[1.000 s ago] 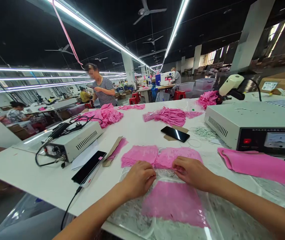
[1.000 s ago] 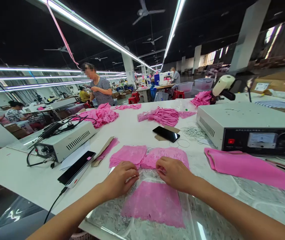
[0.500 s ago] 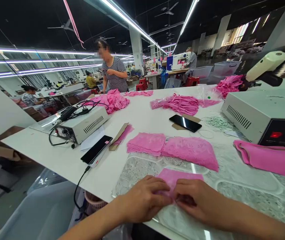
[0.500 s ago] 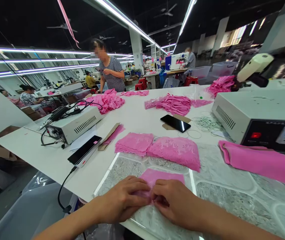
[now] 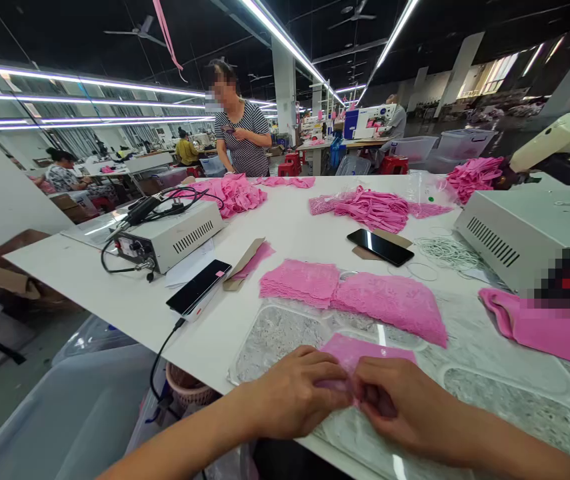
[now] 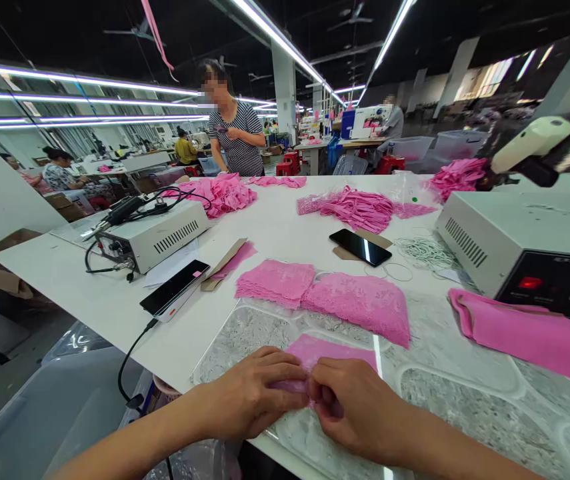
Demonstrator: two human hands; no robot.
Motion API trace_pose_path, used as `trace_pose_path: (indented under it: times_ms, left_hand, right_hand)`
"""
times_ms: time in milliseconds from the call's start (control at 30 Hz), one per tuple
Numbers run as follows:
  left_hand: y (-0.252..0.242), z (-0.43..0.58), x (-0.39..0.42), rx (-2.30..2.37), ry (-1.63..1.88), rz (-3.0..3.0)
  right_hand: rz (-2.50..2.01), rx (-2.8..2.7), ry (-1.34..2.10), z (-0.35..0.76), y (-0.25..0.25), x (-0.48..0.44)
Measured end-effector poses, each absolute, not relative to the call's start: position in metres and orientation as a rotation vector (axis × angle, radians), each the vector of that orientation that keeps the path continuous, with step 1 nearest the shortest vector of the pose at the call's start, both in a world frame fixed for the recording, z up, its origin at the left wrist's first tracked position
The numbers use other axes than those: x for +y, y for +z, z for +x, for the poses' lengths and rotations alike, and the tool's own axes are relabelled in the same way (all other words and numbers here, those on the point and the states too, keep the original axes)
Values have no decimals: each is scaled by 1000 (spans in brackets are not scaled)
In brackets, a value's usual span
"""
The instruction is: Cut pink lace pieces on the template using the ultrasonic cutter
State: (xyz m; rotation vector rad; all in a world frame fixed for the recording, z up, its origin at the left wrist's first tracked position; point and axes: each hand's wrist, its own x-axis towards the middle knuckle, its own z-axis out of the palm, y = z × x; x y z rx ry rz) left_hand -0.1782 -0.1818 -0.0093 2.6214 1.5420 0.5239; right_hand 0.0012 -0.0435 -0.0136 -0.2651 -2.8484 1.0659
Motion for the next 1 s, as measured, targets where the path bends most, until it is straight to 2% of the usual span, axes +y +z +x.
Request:
trace_pose_path:
  times_ms: [167, 267, 400, 467, 633, 867, 1000]
  left_hand:
    - [-11, -177, -182, 1519, 564, 2596]
    - [-10, -181, -181, 1488, 746, 2468]
    - [-2, -198, -181, 1631, 988, 2217]
    - [3, -205, -182, 1723, 994, 2180]
    - [-1, -207, -184, 1818, 910, 2247]
    - [-19, -205, -147, 2018, 832, 2385]
    - [-13, -210, -115, 2097, 770, 2419]
  right_hand:
    - [-397, -2789, 1301, 3, -9, -41]
    - [-439, -2734, 1438, 11, 0, -52]
    - [24, -2805, 1502, 21, 15, -69]
    - [0, -2788, 1421, 19, 17, -62]
    - [-484, -2595, 1029, -7, 2, -6]
    - [-568, -2609, 684, -50, -1, 34]
    - [-616, -2718, 623, -64, -3, 40]
